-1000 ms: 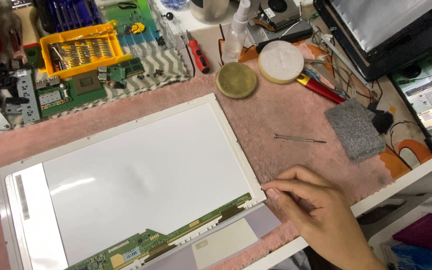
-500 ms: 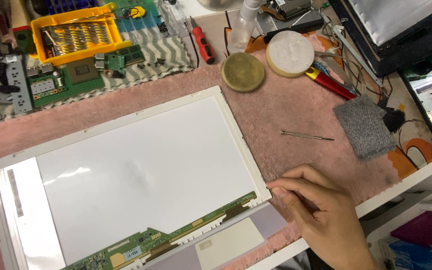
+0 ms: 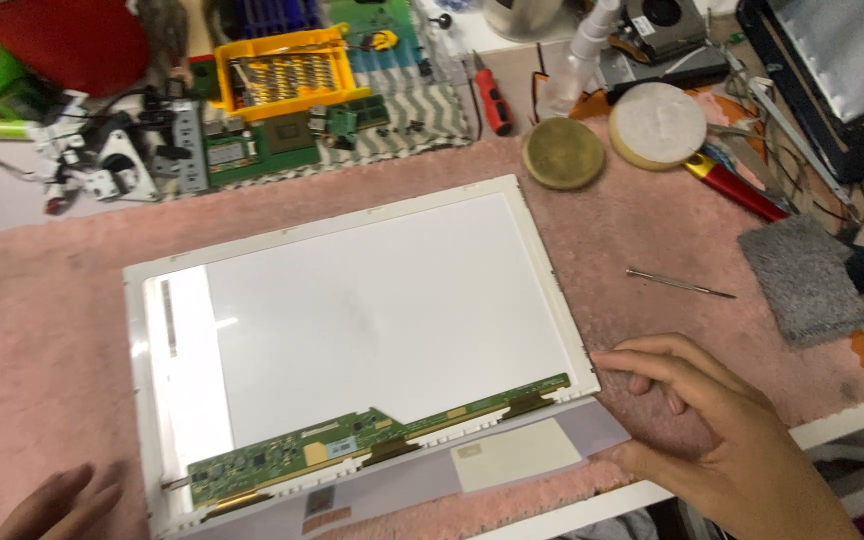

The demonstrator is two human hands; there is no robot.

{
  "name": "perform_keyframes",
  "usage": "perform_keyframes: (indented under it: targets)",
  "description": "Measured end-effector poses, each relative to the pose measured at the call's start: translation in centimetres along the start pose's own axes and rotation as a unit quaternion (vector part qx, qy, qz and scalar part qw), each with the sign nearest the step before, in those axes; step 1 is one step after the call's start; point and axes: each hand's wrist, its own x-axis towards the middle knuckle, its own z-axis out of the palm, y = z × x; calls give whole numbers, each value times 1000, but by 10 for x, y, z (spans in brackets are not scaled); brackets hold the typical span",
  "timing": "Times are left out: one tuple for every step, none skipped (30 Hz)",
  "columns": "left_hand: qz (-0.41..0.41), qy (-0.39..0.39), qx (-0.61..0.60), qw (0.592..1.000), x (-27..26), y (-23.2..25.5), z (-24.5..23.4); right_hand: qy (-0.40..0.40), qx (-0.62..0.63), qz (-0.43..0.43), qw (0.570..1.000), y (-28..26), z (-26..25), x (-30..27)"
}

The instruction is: The person handles a white laptop LCD panel, connecting a ribbon cable to the circuit board and securing it with a screwdriver. They then pick up a metal laptop hinge assembly and use a brush to clean the components on a cluttered workbench.

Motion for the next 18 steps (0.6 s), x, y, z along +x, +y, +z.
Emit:
perform_keyframes:
  targets:
    - [117, 60, 90, 987, 2, 32, -1, 18, -12, 15, 1000, -5, 3, 1]
    - [231, 121, 176, 949, 6, 64, -1, 37, -24, 30, 999, -10, 5, 2]
    - [229, 125, 177, 949, 3, 96, 7, 37, -25, 25, 999, -18, 11, 4]
    - [189, 202, 154, 949, 1, 129, 15, 81, -15, -37, 996, -26, 17, 7]
    - [149, 278, 130, 940, -1, 162, 22, 125, -4, -98, 987, -34, 22, 9]
    - [147, 283, 130, 939, 0, 169, 22, 124, -4, -103, 987, -38, 27, 12]
    - [172, 287, 120, 935, 2, 176, 22, 155, -15, -85, 984, -42, 32, 14]
    - [198, 291, 111, 929, 4, 184, 22, 185, -24, -67, 980, -46, 36, 18]
    - [196, 296, 113, 928, 3, 193, 21, 184, -23, -73, 980, -51, 36, 19]
    - [185, 280, 82, 938, 2, 200, 21, 175, -26, -18, 984, -55, 37, 19]
    - [174, 263, 51, 947, 2, 208, 21, 165, -29, 38, 985, -60, 37, 20]
    - [172, 268, 53, 946, -1, 221, 26, 164, -29, 33, 986, -58, 39, 19]
    - [140, 290, 19, 946, -4, 233, 31, 166, -3, 28, 986, -56, 40, 19]
    - [111, 309, -16, 944, -5, 247, 36, 170, 23, 24, 985, -54, 41, 18]
    - [110, 313, -16, 943, -7, 250, 38, 170, 23, 20, 985, -55, 40, 19]
    - [111, 331, 1, 937, -7, 254, 41, 128, 40, 51, 990, -56, 39, 19]
    - [113, 349, 18, 930, -8, 258, 44, 86, 57, 81, 991, -56, 38, 19]
    - [116, 350, 16, 930, -7, 257, 45, 90, 58, 80, 991, -63, 36, 20]
